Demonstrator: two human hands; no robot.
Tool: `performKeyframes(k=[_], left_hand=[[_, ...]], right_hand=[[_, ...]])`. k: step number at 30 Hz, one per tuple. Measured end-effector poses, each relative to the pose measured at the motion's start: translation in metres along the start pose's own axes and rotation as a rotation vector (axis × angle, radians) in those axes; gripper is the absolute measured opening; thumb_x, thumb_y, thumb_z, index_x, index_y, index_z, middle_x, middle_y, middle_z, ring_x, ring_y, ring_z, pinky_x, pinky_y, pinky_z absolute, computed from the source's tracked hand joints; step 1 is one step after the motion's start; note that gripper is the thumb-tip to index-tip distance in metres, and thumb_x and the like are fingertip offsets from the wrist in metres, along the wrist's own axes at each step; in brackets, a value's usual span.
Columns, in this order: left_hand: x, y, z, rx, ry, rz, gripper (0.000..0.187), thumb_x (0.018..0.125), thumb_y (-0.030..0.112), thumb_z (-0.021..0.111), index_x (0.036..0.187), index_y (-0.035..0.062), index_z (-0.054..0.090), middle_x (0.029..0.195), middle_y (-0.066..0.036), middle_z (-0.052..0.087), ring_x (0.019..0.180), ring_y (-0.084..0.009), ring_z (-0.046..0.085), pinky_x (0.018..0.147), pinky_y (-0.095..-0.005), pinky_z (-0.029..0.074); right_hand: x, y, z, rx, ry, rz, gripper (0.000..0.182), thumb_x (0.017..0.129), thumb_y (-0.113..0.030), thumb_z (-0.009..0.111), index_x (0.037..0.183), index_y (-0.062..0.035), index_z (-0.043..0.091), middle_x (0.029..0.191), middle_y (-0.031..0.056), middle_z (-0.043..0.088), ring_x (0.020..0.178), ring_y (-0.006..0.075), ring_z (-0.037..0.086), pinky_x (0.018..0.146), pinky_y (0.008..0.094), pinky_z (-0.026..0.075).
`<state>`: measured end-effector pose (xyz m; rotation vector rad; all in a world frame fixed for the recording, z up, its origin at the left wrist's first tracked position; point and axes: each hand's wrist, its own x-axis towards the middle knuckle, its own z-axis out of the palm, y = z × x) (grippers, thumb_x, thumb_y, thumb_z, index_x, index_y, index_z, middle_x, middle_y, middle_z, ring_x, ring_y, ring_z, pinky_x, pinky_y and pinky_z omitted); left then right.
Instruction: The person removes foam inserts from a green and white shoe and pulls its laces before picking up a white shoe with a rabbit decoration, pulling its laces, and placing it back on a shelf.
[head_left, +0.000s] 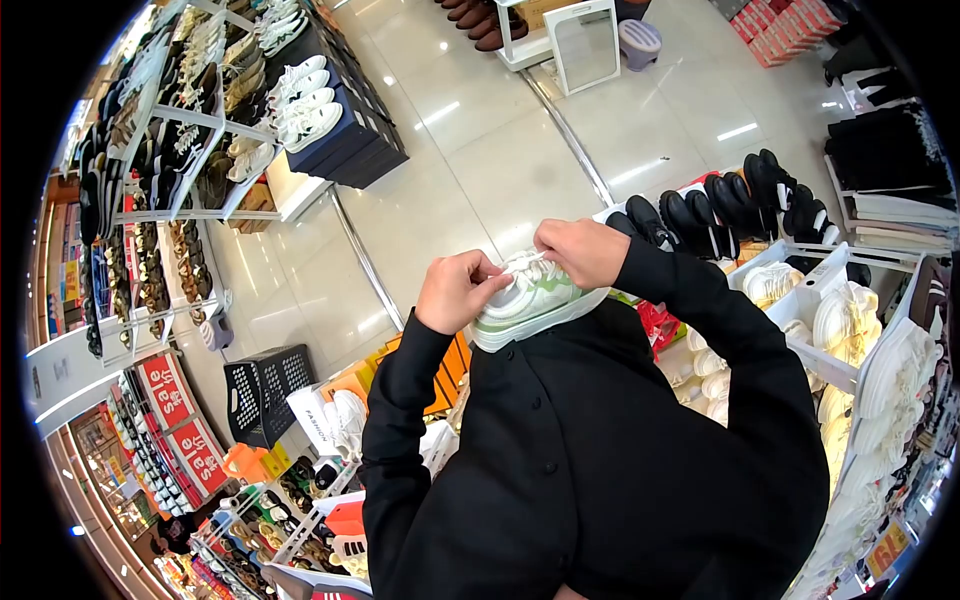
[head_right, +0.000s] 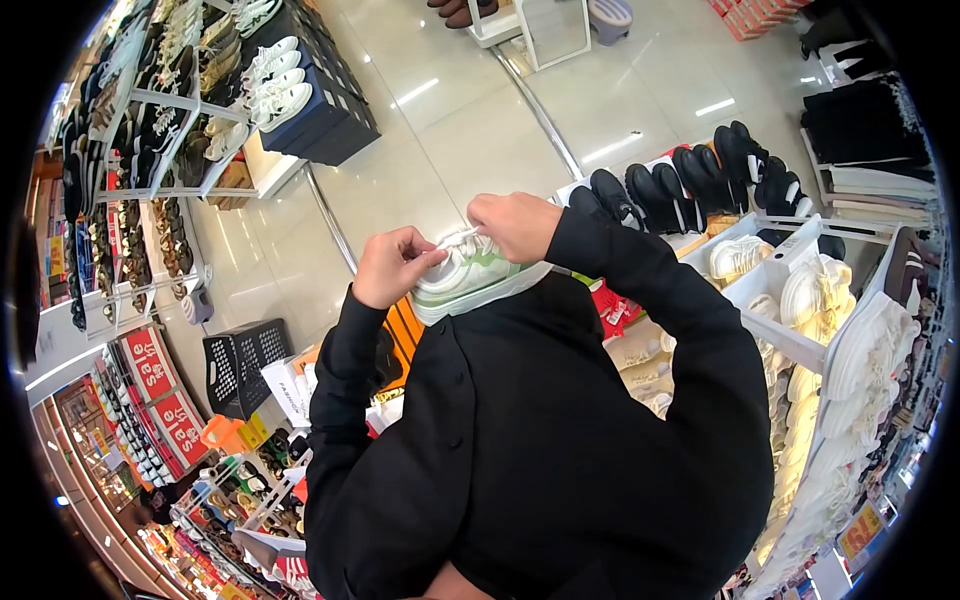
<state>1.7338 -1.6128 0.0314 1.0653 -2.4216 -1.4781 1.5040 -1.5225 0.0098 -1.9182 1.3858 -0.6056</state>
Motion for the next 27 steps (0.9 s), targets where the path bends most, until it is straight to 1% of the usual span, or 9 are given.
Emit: performKeyframes(k=[4,7,10,14,17,21,23,24,27], left_hand=[[0.009,-0.021,0.011,-0.053,0.003,0.003,0.022,0.077,0.017,0.075,0.074,-0.0026,0.065,0.064,-0.012,0.066,0.054,-0.0174,0.063,0.053,-0.0278,0.048],[0.015,-0.03,0.017,-0.092,0.063,0.002,0.023,0.079,0.016,0.073,0.088,-0.0023,0.063,0.067,-0.008,0.064,0.06,-0.0141,0.06,0.059,-0.0264,0.047],[0.011,-0.037,0.033,-0.187,0.105,0.004,0.037,0.078,0.018,0.074,0.104,-0.0007,0.057,0.073,-0.005,0.059,0.068,-0.0128,0.057,0.066,-0.0256,0.046],[0.014,-0.04,0.04,-0.199,0.045,0.074,0.054,0.077,0.019,0.076,0.12,0.0013,0.049,0.08,-0.002,0.052,0.08,-0.0109,0.052,0.075,-0.0239,0.042],[0.02,-0.042,0.044,-0.237,0.066,0.121,0.046,0.073,0.015,0.078,0.109,0.0006,0.054,0.081,-0.003,0.052,0.079,-0.0104,0.051,0.072,-0.0233,0.042],[0.031,-0.034,0.055,-0.247,0.139,0.239,0.033,0.072,0.011,0.077,0.097,0.0004,0.058,0.077,-0.004,0.054,0.073,-0.0103,0.052,0.069,-0.0234,0.044],[0.029,-0.031,0.065,-0.205,0.095,0.322,0.028,0.071,0.006,0.077,0.093,0.0015,0.06,0.075,-0.006,0.055,0.069,-0.0147,0.053,0.065,-0.0266,0.045],[0.028,-0.031,0.071,-0.089,0.08,0.49,0.027,0.07,0.005,0.077,0.091,0.0026,0.06,0.075,-0.008,0.056,0.066,-0.0216,0.053,0.062,-0.031,0.045],[0.018,-0.033,0.089,0.043,0.002,0.805,0.022,0.07,0.003,0.076,0.086,0.0051,0.061,0.069,-0.008,0.053,0.062,-0.0251,0.051,0.06,-0.0365,0.042]], right_hand=[[-0.003,0.015,0.007,-0.023,-0.029,0.006,0.013,0.087,-0.01,0.057,0.094,-0.0014,0.052,0.088,0.0153,0.058,0.08,0.0371,0.06,0.068,0.0436,0.048],[0.0,0.028,0.016,-0.005,0.071,0.009,0.013,0.086,-0.01,0.057,0.094,-0.0014,0.052,0.087,0.0154,0.059,0.078,0.0364,0.06,0.067,0.0426,0.048],[-0.005,0.033,0.024,0.119,0.171,0.129,0.016,0.085,-0.009,0.057,0.098,-0.0013,0.052,0.084,0.0157,0.059,0.075,0.0338,0.061,0.066,0.0405,0.048],[-0.02,0.033,0.046,0.287,0.336,0.347,0.039,0.086,-0.012,0.059,0.121,-0.0015,0.045,0.08,0.0131,0.058,0.07,0.0287,0.06,0.063,0.0368,0.047],[-0.03,0.023,0.057,0.353,0.493,0.422,0.061,0.086,-0.01,0.06,0.139,-0.0041,0.032,0.081,0.0111,0.056,0.07,0.0238,0.058,0.065,0.0313,0.047],[-0.035,0.011,0.086,0.414,0.778,0.521,0.052,0.086,-0.005,0.06,0.133,-0.001,0.04,0.088,0.009,0.056,0.08,0.0193,0.058,0.075,0.0294,0.048],[-0.038,0.017,0.123,0.485,1.036,0.503,0.049,0.086,-0.005,0.06,0.131,-0.0009,0.043,0.101,0.012,0.056,0.095,0.0216,0.057,0.087,0.0303,0.046],[-0.039,0.016,0.143,0.528,1.184,0.513,0.049,0.086,-0.005,0.06,0.131,-0.0007,0.043,0.106,0.0131,0.056,0.102,0.0231,0.056,0.092,0.0317,0.044],[-0.052,-0.006,0.185,0.178,1.443,0.772,0.049,0.084,-0.015,0.064,0.126,0.0008,0.044,0.117,0.0185,0.051,0.112,0.032,0.051,0.097,0.0369,0.041]])
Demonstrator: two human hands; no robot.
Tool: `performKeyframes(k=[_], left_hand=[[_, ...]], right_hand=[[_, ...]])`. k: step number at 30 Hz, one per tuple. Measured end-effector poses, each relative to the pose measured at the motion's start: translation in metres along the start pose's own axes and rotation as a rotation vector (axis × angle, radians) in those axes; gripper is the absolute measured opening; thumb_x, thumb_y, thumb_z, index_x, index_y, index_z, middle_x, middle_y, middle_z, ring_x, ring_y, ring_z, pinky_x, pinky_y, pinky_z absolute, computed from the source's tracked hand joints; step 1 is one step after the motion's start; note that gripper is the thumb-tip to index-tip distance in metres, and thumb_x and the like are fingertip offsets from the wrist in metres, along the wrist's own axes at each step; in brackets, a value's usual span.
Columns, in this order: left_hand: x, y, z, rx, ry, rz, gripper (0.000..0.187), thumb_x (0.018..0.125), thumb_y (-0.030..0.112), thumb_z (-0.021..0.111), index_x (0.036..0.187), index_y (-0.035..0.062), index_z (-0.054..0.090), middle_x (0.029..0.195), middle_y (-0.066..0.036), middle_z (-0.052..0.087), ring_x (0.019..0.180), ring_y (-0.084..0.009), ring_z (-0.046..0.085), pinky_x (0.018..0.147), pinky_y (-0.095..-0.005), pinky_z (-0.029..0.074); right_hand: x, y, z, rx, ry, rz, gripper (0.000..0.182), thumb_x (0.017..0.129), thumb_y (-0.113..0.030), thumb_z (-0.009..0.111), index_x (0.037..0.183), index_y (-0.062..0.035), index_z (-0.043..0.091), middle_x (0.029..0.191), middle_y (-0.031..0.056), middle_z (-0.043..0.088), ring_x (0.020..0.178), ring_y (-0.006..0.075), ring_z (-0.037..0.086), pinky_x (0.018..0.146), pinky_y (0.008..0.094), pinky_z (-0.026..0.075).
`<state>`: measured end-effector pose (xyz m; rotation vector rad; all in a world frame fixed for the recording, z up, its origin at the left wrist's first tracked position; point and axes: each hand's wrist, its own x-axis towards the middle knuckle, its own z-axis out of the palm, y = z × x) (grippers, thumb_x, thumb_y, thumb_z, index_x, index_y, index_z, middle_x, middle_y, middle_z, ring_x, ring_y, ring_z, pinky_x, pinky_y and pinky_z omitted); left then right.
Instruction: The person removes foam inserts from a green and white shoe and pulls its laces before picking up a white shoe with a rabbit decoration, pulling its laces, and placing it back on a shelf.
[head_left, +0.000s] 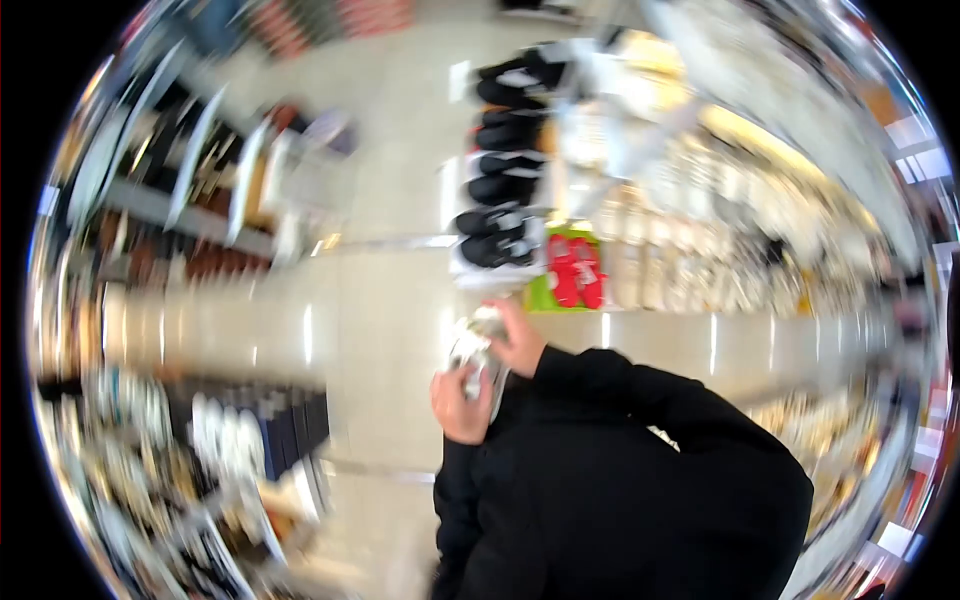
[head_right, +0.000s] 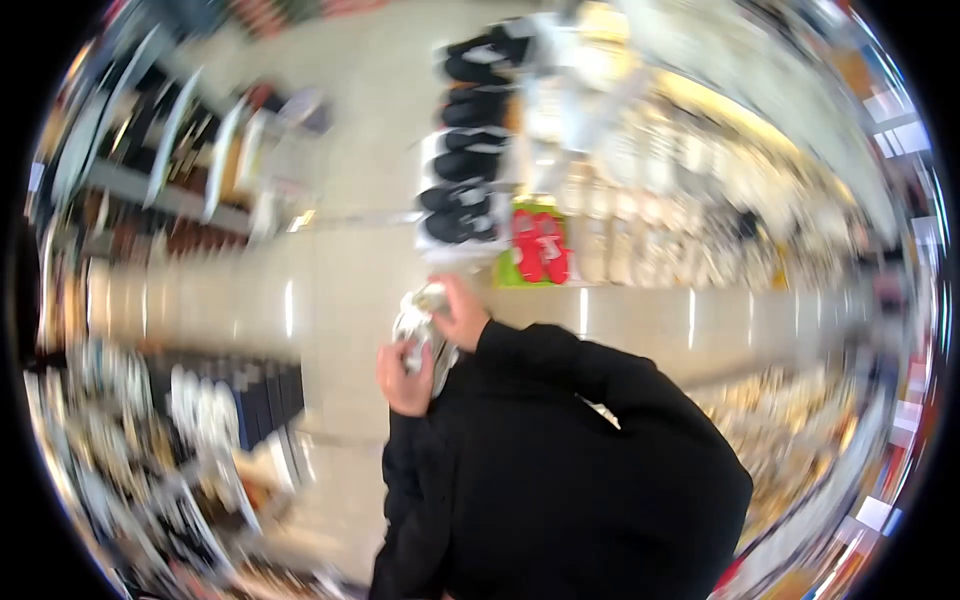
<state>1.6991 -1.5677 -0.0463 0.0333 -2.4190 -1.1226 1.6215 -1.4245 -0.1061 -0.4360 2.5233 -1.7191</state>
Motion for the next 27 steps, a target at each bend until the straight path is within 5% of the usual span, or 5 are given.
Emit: performKeyframes(k=[8,9,12,22,27], left_hand=[[-0.036,0.005,0.008,-0.344,-0.406,0.345,0.019,0.064,-0.004,0.07,0.075,0.0073,0.058,0.06,-0.005,0.047,0.054,-0.0248,0.046,0.055,-0.0359,0.037],[-0.035,0.011,0.013,-0.399,-0.46,0.405,0.02,0.063,-0.004,0.069,0.074,0.0075,0.057,0.06,-0.004,0.048,0.054,-0.0246,0.046,0.054,-0.0357,0.037],[-0.04,0.048,0.04,-0.583,-0.623,0.535,0.02,0.061,-0.004,0.067,0.07,0.0081,0.054,0.059,-0.004,0.049,0.051,-0.0243,0.047,0.051,-0.035,0.036],[-0.064,0.241,0.159,-0.863,-0.899,0.843,0.019,0.06,-0.006,0.063,0.069,0.0078,0.054,0.056,-0.004,0.046,0.05,-0.0263,0.047,0.054,-0.0355,0.037],[-0.122,0.341,0.256,-0.832,-0.777,0.677,0.033,0.07,0.001,0.067,0.101,0.0025,0.055,0.106,-0.019,0.055,0.101,-0.0331,0.052,0.091,-0.0419,0.039]], right_hand=[[-0.17,0.047,-0.021,1.18,0.453,1.212,0.071,0.08,-0.054,0.065,0.137,-0.0174,0.041,0.129,0.0093,0.052,0.12,0.0306,0.047,0.099,0.0617,0.032],[-0.18,0.041,-0.025,1.219,0.564,1.31,0.058,0.086,-0.06,0.053,0.128,-0.0185,0.05,0.125,0.0074,0.053,0.111,0.0267,0.049,0.091,0.0493,0.041],[-0.222,0.035,-0.061,1.476,0.527,0.842,0.064,0.088,-0.062,0.05,0.136,-0.0189,0.047,0.13,0.0082,0.056,0.115,0.0256,0.056,0.1,0.0488,0.04],[-0.355,0.045,-0.236,1.45,0.848,0.459,0.058,0.087,-0.043,0.062,0.131,-0.0067,0.05,0.128,0.0092,0.058,0.113,0.0242,0.058,0.098,0.044,0.045],[-0.427,0.057,-0.32,1.287,1.322,0.196,0.045,0.086,-0.021,0.065,0.125,-0.0033,0.052,0.119,0.0101,0.061,0.109,0.0235,0.06,0.095,0.043,0.048]])
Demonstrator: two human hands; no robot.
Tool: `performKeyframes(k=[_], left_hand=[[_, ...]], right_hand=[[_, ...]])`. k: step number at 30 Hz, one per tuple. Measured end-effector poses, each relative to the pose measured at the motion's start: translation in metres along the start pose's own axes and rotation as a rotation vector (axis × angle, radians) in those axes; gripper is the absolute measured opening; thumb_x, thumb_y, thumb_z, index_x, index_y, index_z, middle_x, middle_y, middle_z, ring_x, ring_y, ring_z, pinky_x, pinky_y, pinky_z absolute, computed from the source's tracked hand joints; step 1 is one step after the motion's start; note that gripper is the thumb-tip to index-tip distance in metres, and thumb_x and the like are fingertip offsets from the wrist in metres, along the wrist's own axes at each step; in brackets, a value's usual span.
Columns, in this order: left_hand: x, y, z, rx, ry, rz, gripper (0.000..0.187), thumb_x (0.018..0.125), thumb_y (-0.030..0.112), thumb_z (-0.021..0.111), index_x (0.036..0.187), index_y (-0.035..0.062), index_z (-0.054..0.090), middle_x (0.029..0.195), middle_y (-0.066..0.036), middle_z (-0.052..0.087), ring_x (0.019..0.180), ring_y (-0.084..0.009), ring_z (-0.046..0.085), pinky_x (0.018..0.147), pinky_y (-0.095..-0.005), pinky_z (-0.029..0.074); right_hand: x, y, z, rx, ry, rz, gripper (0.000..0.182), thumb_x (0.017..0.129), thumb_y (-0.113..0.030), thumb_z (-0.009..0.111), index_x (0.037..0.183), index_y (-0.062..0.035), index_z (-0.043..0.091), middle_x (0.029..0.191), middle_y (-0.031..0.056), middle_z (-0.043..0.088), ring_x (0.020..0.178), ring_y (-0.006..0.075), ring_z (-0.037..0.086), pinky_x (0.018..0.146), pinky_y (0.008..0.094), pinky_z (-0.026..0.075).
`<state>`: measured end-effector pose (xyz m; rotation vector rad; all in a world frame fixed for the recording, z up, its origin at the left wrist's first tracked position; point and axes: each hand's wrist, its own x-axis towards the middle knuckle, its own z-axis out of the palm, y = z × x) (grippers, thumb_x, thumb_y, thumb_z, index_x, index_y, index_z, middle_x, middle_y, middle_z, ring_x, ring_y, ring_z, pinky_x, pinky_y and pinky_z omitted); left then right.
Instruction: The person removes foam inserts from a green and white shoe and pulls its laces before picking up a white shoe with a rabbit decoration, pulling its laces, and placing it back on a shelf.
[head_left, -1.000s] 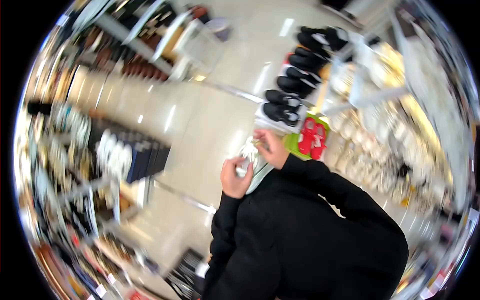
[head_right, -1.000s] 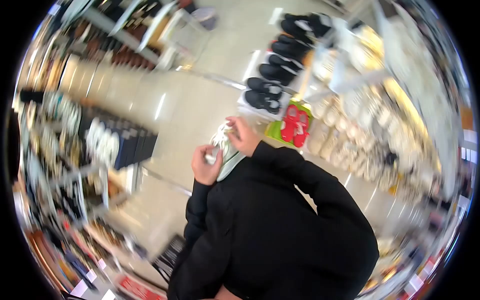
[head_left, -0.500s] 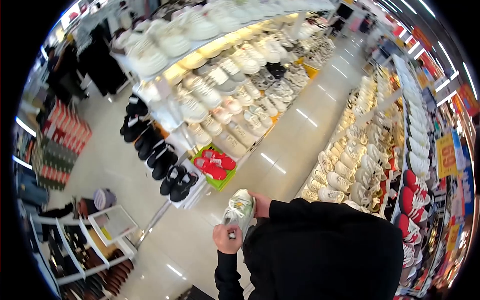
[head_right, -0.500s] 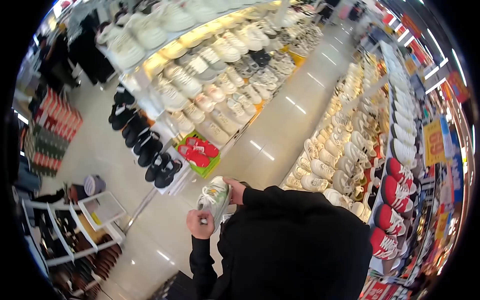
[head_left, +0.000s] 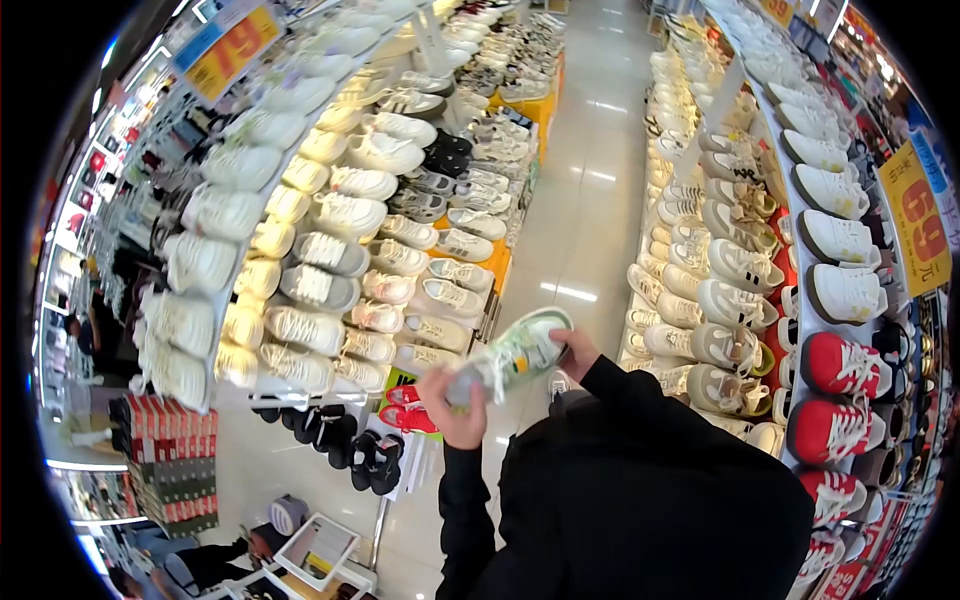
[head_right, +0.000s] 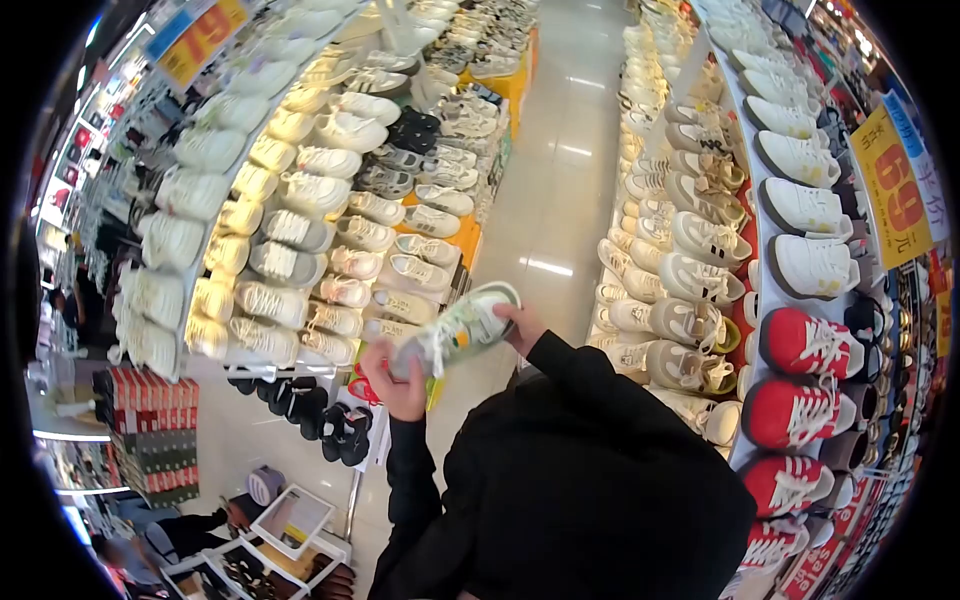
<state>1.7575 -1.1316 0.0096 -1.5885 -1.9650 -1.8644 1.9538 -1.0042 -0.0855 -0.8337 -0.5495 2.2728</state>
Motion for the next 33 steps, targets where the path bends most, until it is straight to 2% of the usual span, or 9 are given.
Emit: performKeyframes(k=[4,7,10,13,16,21,26,30,33], left_hand=[[0.038,-0.037,0.089,-0.615,0.123,-0.425,0.075,0.083,0.021,0.066,0.144,0.0055,0.025,0.142,-0.015,0.037,0.129,-0.0281,0.037,0.108,-0.0438,0.028],[0.057,-0.048,0.14,-0.993,-0.049,-0.73,0.082,0.084,0.033,0.067,0.148,0.0128,0.019,0.143,-0.013,0.037,0.132,-0.0294,0.036,0.107,-0.0473,0.03],[0.082,-0.049,0.187,-0.92,-0.2,-0.938,0.086,0.084,0.018,0.067,0.15,0.0201,0.012,0.141,-0.012,0.039,0.121,-0.0273,0.048,0.093,-0.0407,0.046],[0.115,-0.07,0.216,-0.841,-0.327,-0.704,0.098,0.08,-0.003,0.062,0.15,0.0196,-0.003,0.14,-0.013,0.038,0.117,-0.0245,0.049,0.087,-0.0361,0.047],[0.141,-0.077,0.253,-0.944,-0.272,-0.952,0.11,0.075,-0.006,0.069,0.15,0.0126,-0.009,0.142,-0.016,0.034,0.126,-0.0263,0.042,0.105,-0.0384,0.035],[0.155,-0.12,0.352,-0.879,-0.527,-0.811,0.102,0.071,-0.002,0.076,0.146,0.0078,0.007,0.136,-0.014,0.039,0.122,-0.0256,0.046,0.101,-0.0386,0.041],[0.204,-0.157,0.445,-1.097,-0.677,-1.109,0.098,0.074,0.0,0.074,0.147,0.013,0.01,0.136,-0.012,0.041,0.123,-0.027,0.048,0.101,-0.041,0.043],[0.267,-0.178,0.521,-1.093,-0.801,-0.74,0.112,0.074,0.006,0.078,0.148,0.0088,-0.005,0.138,-0.017,0.039,0.128,-0.0263,0.044,0.103,-0.0406,0.041],[0.317,-0.177,0.546,-1.075,-0.921,-0.766,0.117,0.075,0.011,0.078,0.147,0.0058,-0.014,0.139,-0.02,0.038,0.128,-0.0271,0.042,0.104,-0.0391,0.039]], right_hand=[[0.014,-0.064,-0.002,0.335,0.076,-0.233,0.044,0.086,-0.013,0.059,0.127,-0.0017,0.048,0.123,0.0112,0.057,0.114,0.025,0.056,0.1,0.0431,0.044],[0.026,-0.104,-0.011,0.489,0.008,-0.217,0.049,0.086,-0.013,0.059,0.132,-0.0012,0.044,0.128,0.0104,0.055,0.118,0.0241,0.053,0.102,0.0399,0.042],[0.043,-0.127,-0.015,0.159,-0.005,-0.221,0.051,0.086,-0.015,0.062,0.132,-0.0015,0.044,0.128,0.0099,0.054,0.118,0.0225,0.053,0.101,0.0391,0.043],[0.06,-0.141,-0.025,0.034,0.051,-0.071,0.052,0.086,-0.02,0.066,0.131,-0.0036,0.045,0.126,0.0087,0.056,0.113,0.0216,0.056,0.094,0.0409,0.048],[0.083,-0.148,-0.033,-0.006,0.169,-0.073,0.051,0.087,-0.02,0.067,0.131,-0.0053,0.046,0.122,0.0068,0.058,0.108,0.0203,0.059,0.087,0.0393,0.051],[0.151,-0.165,-0.039,0.036,0.421,-0.23,0.05,0.084,-0.014,0.071,0.128,-0.0076,0.05,0.117,0.0045,0.061,0.101,0.0176,0.061,0.081,0.0352,0.052],[0.22,-0.244,-0.044,-0.128,0.65,-0.19,0.049,0.086,-0.016,0.069,0.13,-0.0102,0.048,0.117,0.0046,0.06,0.105,0.0196,0.059,0.085,0.0394,0.049],[0.269,-0.304,-0.039,-0.048,0.645,-0.336,0.049,0.087,-0.019,0.067,0.131,-0.0101,0.046,0.121,0.004,0.059,0.11,0.0208,0.057,0.086,0.0425,0.048],[0.292,-0.322,-0.05,0.086,0.552,-0.376,0.046,0.091,-0.028,0.062,0.13,-0.0101,0.046,0.123,0.0051,0.058,0.112,0.0229,0.057,0.088,0.0473,0.047]])
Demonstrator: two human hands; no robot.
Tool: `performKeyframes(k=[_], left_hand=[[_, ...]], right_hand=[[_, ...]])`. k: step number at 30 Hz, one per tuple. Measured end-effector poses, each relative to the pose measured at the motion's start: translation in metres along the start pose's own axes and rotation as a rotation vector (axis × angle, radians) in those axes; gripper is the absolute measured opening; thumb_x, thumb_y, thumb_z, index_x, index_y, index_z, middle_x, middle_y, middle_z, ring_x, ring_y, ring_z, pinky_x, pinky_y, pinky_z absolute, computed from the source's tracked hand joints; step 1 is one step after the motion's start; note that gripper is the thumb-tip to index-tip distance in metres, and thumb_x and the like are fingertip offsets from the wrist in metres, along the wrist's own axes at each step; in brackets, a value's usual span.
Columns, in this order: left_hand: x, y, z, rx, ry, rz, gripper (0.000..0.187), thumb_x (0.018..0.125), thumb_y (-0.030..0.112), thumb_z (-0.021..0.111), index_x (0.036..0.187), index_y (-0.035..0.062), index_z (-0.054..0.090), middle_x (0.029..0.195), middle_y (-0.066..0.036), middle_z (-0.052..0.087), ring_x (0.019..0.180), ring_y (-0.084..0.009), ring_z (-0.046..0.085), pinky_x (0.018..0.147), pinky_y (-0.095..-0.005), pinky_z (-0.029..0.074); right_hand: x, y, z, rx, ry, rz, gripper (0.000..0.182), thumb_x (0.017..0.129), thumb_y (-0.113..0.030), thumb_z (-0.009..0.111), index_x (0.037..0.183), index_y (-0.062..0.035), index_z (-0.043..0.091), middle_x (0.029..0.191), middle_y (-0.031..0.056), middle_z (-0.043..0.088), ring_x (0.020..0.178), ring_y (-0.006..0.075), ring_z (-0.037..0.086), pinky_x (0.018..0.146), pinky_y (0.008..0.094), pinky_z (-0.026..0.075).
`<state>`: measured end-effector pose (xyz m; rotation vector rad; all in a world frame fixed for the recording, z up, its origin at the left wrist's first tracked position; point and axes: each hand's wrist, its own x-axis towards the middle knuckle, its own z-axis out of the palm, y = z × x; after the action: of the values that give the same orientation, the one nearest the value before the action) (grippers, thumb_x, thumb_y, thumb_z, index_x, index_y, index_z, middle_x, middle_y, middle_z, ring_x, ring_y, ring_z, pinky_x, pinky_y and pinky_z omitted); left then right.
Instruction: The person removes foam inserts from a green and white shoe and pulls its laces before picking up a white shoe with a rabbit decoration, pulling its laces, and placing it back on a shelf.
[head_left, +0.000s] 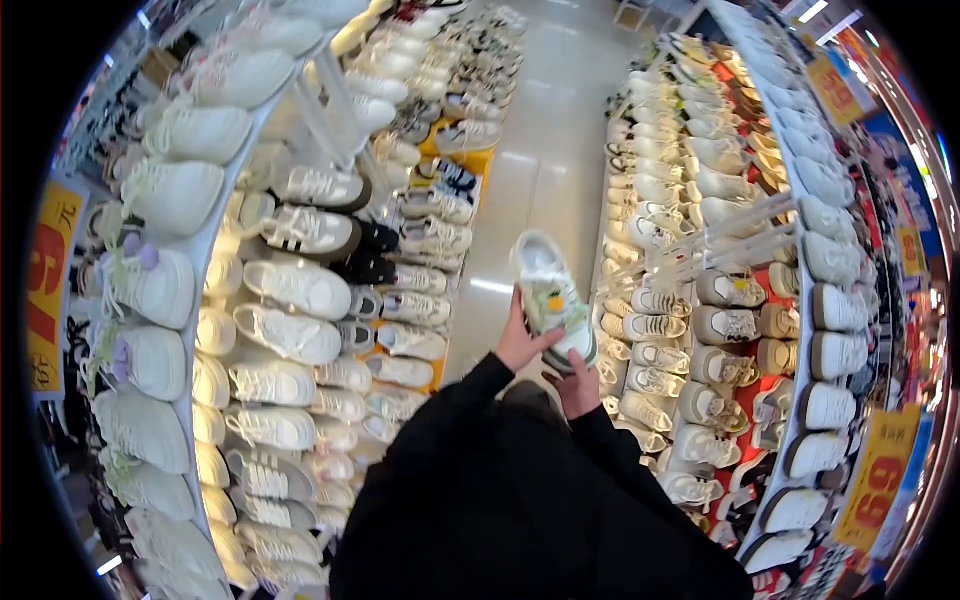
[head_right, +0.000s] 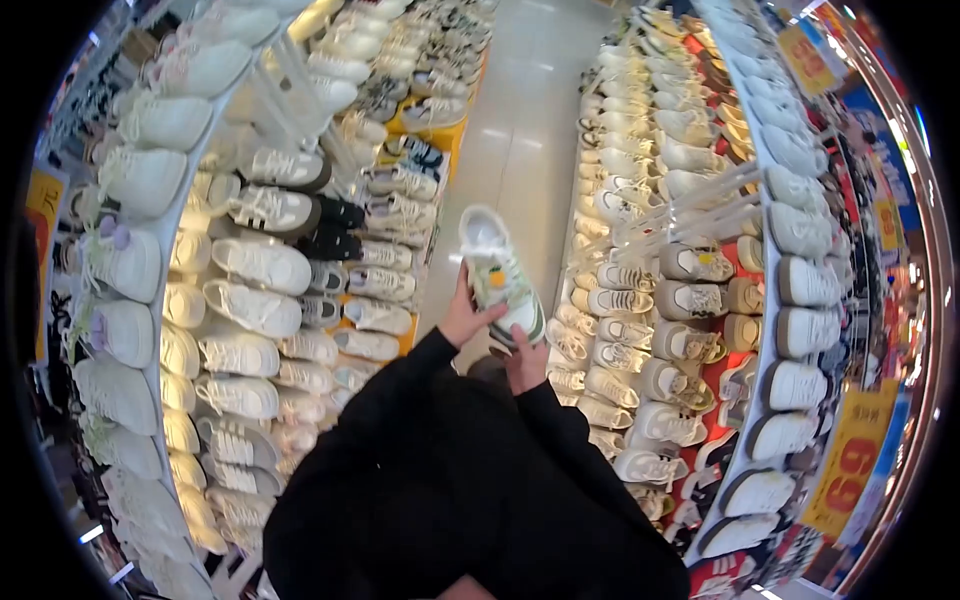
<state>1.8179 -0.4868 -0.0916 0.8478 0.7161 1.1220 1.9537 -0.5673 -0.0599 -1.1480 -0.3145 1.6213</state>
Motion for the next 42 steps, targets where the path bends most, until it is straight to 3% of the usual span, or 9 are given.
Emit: performKeyframes(k=[3,6,10,11,16,18,26,30,42], left_hand=[[0.028,0.007,-0.021,0.103,-0.01,0.0,0.124,0.073,0.018,0.082,0.147,0.0039,-0.017,0.147,-0.02,0.025,0.134,-0.0267,0.034,0.109,-0.0384,0.032],[0.041,0.022,-0.039,0.053,0.002,-0.005,0.128,0.07,0.018,0.084,0.146,0.0028,-0.018,0.15,-0.018,0.019,0.137,-0.026,0.029,0.111,-0.0384,0.029],[0.054,0.023,-0.065,0.026,0.179,0.037,0.132,0.066,0.014,0.086,0.146,0.0025,-0.019,0.15,-0.017,0.02,0.138,-0.0257,0.026,0.112,-0.0378,0.027],[0.061,0.015,-0.069,-0.04,0.262,0.048,0.131,0.068,0.017,0.085,0.146,0.0024,-0.018,0.15,-0.017,0.021,0.137,-0.0256,0.027,0.111,-0.0377,0.027],[0.127,0.031,-0.071,-0.117,0.694,0.2,0.098,0.084,0.017,0.071,0.148,0.0022,-0.002,0.142,-0.018,0.033,0.127,-0.024,0.041,0.104,-0.0352,0.037],[0.163,0.051,-0.057,-0.156,0.726,0.203,0.087,0.088,0.014,0.066,0.148,0.0033,0.004,0.14,-0.017,0.036,0.125,-0.023,0.043,0.102,-0.0345,0.039],[0.336,0.056,-0.016,-0.36,0.47,0.29,0.089,0.082,0.003,0.065,0.148,0.0048,0.005,0.139,-0.014,0.037,0.125,-0.0228,0.043,0.103,-0.0358,0.038],[0.414,0.047,0.013,0.074,0.585,0.241,0.088,0.072,-0.004,0.073,0.14,0.0042,0.018,0.13,-0.013,0.043,0.117,-0.0214,0.05,0.097,-0.0346,0.044],[0.633,0.033,0.047,-0.044,0.375,-0.01,0.067,0.083,0.005,0.067,0.137,0.005,0.027,0.127,-0.012,0.048,0.112,-0.0195,0.053,0.094,-0.034,0.046]], right_hand=[[0.024,-0.019,0.017,0.177,-0.119,0.123,0.052,0.092,-0.032,0.06,0.132,-0.0034,0.044,0.12,0.0099,0.06,0.106,0.0232,0.061,0.084,0.0419,0.051],[0.064,-0.025,0.015,-0.164,-0.086,0.157,0.056,0.092,-0.037,0.057,0.135,-0.0045,0.043,0.127,0.0094,0.056,0.115,0.0234,0.056,0.094,0.0425,0.046],[0.126,-0.028,0.031,-0.257,-0.17,0.195,0.052,0.092,-0.032,0.059,0.129,0.0016,0.048,0.121,0.0109,0.06,0.109,0.0227,0.06,0.091,0.0402,0.049],[0.14,-0.034,0.038,-0.266,-0.167,0.259,0.05,0.09,-0.026,0.064,0.127,0.0033,0.049,0.119,0.0116,0.061,0.104,0.0203,0.062,0.091,0.0335,0.049],[0.23,-0.065,0.07,-0.653,-0.391,0.226,0.047,0.088,-0.027,0.068,0.12,0.0046,0.056,0.11,0.0098,0.064,0.098,0.0151,0.061,0.087,0.0287,0.047],[0.262,-0.094,0.083,-0.602,-0.429,0.229,0.046,0.086,-0.027,0.07,0.117,0.0048,0.059,0.106,0.0092,0.066,0.095,0.0139,0.061,0.084,0.028,0.047],[0.384,-0.231,0.083,-0.7,-0.419,0.005,0.049,0.082,-0.025,0.073,0.118,0.0046,0.057,0.1,0.0089,0.067,0.088,0.0134,0.062,0.078,0.0284,0.05],[0.418,-0.274,0.074,-0.784,-0.385,-0.161,0.052,0.081,-0.026,0.074,0.118,0.0051,0.056,0.101,0.0106,0.067,0.089,0.0145,0.062,0.08,0.0287,0.05],[0.557,-0.37,0.053,-0.669,-0.055,-0.285,0.047,0.082,-0.023,0.074,0.115,0.0051,0.056,0.101,0.0103,0.067,0.088,0.0144,0.062,0.078,0.0289,0.051]])
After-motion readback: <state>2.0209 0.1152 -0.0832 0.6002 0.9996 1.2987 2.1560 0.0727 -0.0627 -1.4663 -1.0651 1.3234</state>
